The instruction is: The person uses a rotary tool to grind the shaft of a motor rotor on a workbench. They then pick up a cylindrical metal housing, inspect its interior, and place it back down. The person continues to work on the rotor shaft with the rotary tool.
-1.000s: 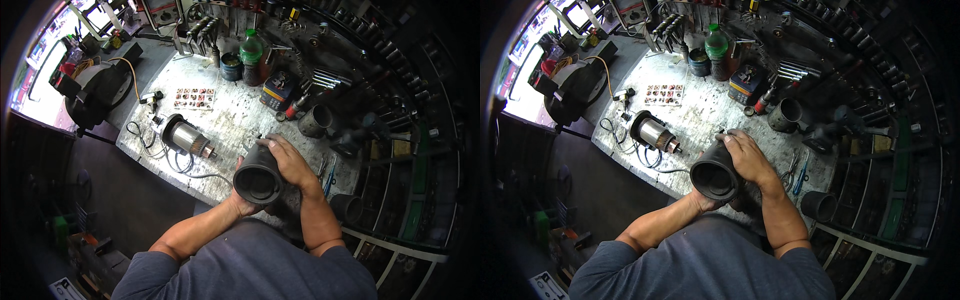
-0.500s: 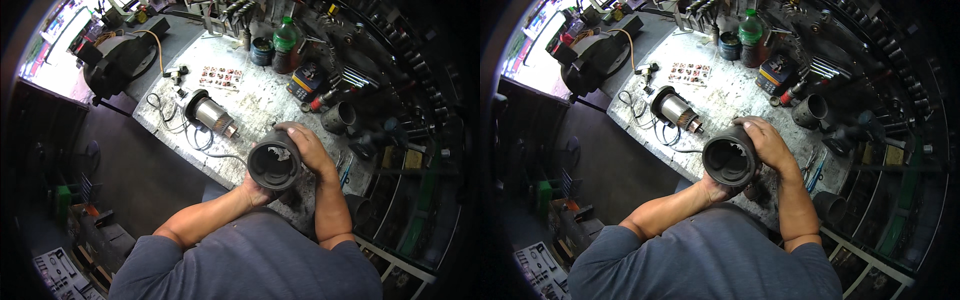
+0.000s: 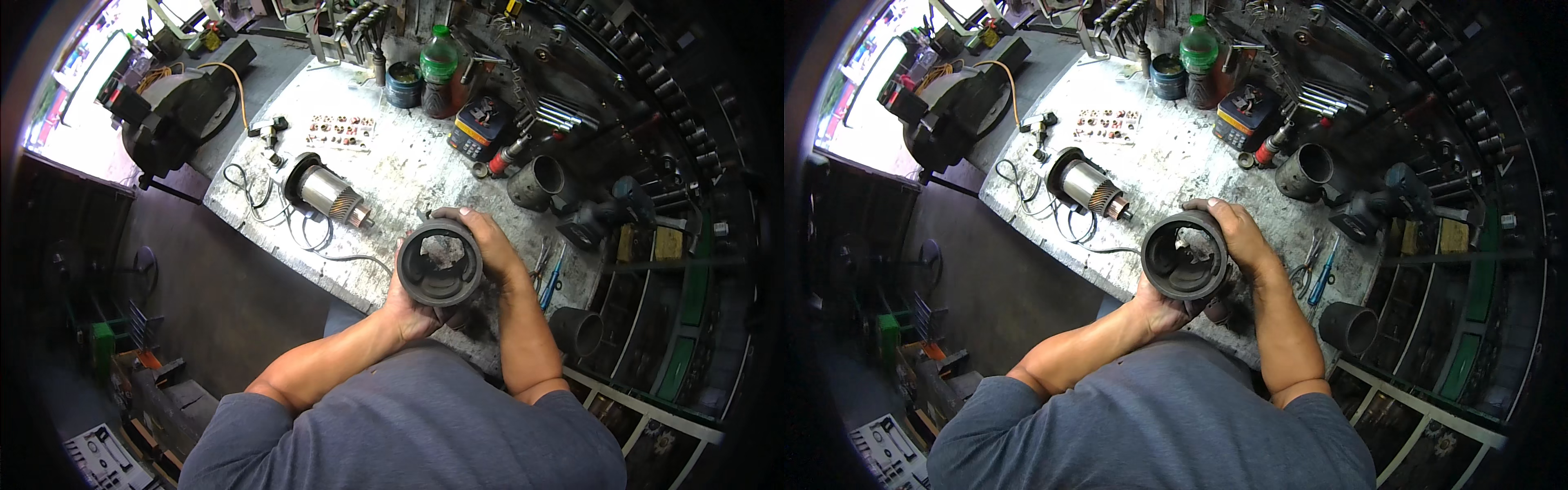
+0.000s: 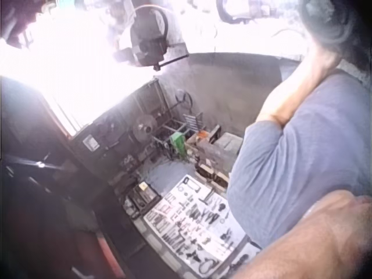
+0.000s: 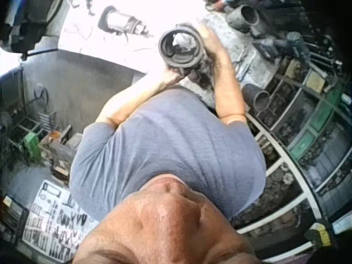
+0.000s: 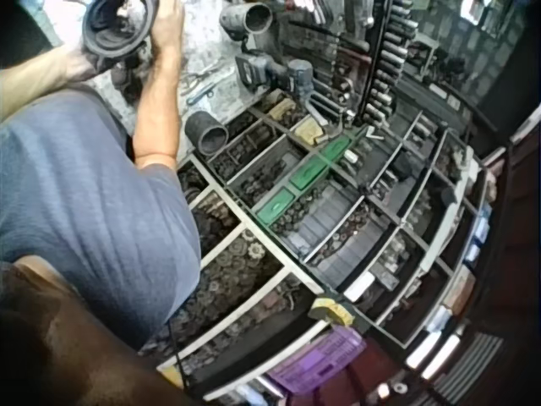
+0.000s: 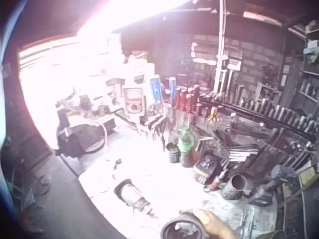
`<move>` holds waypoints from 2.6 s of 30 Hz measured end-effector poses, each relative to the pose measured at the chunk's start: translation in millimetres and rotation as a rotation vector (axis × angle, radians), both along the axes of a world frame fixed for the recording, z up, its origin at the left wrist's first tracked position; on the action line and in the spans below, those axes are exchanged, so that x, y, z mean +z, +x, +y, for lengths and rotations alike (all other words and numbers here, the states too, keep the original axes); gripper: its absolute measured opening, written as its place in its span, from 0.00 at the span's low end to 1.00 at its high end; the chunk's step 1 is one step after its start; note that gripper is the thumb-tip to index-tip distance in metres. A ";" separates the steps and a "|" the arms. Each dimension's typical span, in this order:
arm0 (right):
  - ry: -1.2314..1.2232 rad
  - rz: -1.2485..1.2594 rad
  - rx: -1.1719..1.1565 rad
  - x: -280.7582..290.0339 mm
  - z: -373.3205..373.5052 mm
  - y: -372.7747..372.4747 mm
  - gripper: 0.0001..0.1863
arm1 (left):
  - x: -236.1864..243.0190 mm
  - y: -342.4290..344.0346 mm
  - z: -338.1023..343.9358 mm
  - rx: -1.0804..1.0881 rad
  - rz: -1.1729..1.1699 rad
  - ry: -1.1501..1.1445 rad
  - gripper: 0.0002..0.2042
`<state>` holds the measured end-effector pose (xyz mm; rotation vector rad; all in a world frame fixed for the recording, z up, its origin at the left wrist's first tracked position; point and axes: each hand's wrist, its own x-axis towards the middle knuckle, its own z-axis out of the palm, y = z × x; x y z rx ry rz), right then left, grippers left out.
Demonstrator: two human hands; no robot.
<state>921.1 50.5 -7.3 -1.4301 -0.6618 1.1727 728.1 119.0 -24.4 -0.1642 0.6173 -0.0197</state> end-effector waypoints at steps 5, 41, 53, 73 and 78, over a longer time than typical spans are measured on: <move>-0.005 -0.113 -0.007 -0.8 -3.1 -2.0 0.30 | -7.5 0.4 0.2 0.007 -0.018 -0.031 0.48; 0.122 0.330 -0.212 5.5 -16.8 -26.3 0.48 | 13.9 -8.0 -1.4 -0.042 -0.087 0.012 0.51; 0.124 0.378 -0.008 18.3 -34.4 -8.5 0.31 | 41.9 -2.9 -10.4 0.008 0.082 0.197 0.47; 0.295 0.185 -0.052 25.3 -37.7 -36.3 0.73 | 17.4 -7.8 -0.2 -0.040 0.051 0.155 0.49; 0.313 0.166 -0.020 42.7 -34.4 -38.5 0.70 | 20.0 -5.5 2.1 0.006 0.001 0.019 0.39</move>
